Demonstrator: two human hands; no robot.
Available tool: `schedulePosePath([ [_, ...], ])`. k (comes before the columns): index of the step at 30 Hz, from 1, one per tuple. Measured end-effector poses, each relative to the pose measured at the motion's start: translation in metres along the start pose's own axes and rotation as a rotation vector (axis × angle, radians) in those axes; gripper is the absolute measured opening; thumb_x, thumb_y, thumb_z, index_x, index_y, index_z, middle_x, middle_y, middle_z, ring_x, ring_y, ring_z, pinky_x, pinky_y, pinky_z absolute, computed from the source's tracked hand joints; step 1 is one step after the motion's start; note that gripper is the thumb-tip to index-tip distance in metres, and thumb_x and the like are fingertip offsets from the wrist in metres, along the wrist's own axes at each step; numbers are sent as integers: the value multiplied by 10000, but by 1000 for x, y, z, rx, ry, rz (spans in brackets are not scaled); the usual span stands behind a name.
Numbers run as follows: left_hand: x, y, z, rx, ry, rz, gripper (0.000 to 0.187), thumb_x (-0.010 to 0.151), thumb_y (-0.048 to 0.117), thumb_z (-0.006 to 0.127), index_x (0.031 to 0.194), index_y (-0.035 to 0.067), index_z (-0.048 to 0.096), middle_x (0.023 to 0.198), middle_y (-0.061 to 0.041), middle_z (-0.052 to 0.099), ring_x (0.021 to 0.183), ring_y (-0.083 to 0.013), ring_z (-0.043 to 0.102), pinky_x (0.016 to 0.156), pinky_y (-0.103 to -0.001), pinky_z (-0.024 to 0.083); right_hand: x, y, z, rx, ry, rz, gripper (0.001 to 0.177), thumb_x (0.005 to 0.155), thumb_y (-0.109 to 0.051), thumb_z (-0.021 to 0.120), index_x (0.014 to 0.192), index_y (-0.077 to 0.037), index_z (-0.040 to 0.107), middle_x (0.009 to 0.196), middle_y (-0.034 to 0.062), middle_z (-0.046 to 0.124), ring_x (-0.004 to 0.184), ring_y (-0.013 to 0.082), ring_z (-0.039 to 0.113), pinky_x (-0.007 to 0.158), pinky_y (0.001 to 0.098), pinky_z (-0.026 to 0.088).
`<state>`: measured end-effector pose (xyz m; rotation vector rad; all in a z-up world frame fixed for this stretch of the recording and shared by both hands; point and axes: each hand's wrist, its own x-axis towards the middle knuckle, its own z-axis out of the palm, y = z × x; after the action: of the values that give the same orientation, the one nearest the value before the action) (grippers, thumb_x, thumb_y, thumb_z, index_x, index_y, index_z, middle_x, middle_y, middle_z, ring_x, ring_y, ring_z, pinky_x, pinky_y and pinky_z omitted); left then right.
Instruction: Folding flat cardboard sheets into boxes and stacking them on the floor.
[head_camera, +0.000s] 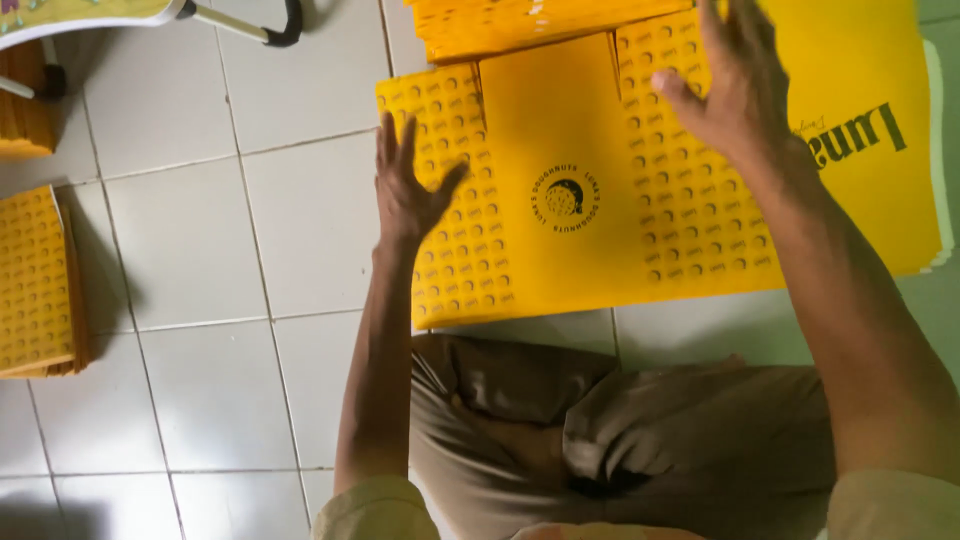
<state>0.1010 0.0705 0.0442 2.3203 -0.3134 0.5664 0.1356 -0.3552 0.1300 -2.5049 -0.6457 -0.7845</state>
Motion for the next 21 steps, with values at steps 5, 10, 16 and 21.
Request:
schedulePosePath([
  [5, -132, 98, -80, 240, -750, -328, 971, 608, 351, 940, 1475, 132, 560, 1698, -256, 129, 1524, -555, 109, 1153, -756, 248, -158, -81, -20, -69, -557, -50, 836, 694, -570, 791, 1350, -62, 692, 1460, 282, 577, 1329, 555, 530, 972, 607, 539],
  [10, -183, 68, -74, 372, -667, -214, 728, 769, 378, 865, 1440, 265, 610, 1691, -135, 218, 1539, -448, 204, 1170, -689, 287, -211, -108, -13, -159, -669, -124, 798, 761, -435, 823, 1451, -120, 575, 1526, 238, 488, 1383, 508, 493, 1045, 565, 514],
  [16, -190, 51, -64, 345, -516, -194, 478, 812, 397, 870, 1261, 291, 743, 1617, -41, 416, 1498, -338, 358, 1130, -612, 397, -202, -111, -33, -20, -627, 71, 446, 987, -369, 721, 1320, -72, 720, 1464, 197, 608, 1366, 425, 558, 1027, 537, 537],
  [21, -195, 50, -66, 307, -456, -237, 453, 798, 451, 860, 1220, 326, 755, 1578, -13, 477, 1483, -328, 388, 1111, -571, 431, -210, -109, -21, -43, -623, 54, 540, 927, -435, 765, 1355, -110, 712, 1530, 180, 566, 1417, 407, 513, 1029, 572, 530],
])
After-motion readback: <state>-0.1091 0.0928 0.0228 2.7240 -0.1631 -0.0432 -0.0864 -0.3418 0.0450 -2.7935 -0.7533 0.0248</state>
